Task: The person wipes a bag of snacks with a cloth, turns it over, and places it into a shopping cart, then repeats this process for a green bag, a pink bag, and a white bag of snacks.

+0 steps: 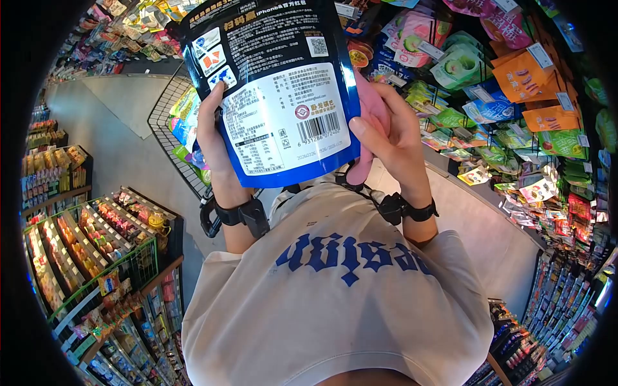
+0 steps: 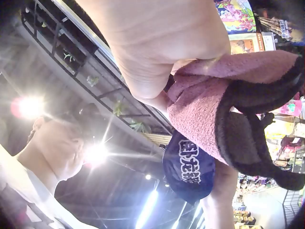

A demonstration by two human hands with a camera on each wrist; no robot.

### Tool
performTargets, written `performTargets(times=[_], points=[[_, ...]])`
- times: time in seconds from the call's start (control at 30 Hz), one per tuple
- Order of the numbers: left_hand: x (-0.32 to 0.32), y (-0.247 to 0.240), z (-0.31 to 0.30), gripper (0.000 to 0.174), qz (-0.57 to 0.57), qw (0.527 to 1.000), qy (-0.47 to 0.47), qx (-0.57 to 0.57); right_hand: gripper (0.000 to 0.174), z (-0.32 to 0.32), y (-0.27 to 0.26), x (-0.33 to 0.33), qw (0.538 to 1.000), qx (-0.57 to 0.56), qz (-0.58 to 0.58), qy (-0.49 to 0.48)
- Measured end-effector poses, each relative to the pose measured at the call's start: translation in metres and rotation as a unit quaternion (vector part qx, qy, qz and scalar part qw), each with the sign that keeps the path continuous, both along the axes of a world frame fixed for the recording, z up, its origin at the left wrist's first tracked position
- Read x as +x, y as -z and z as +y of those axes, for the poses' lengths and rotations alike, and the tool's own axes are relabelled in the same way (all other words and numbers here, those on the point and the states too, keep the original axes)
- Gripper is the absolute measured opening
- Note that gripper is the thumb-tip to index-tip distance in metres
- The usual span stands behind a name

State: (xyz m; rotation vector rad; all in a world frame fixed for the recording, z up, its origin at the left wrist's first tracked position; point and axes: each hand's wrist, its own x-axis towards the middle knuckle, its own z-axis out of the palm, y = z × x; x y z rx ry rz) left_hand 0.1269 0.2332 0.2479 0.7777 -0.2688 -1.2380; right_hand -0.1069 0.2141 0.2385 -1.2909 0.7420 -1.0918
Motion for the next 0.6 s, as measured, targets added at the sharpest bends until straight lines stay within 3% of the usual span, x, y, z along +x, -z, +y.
performTargets(times=[0.6], points=[[0.0049,0.0083,-0.0052,0.032,0.02,1.0,0.008,0.004,0.042,-0.0026,-0.0021,0.0084,1.0,-0.021,0.02,-0.005]])
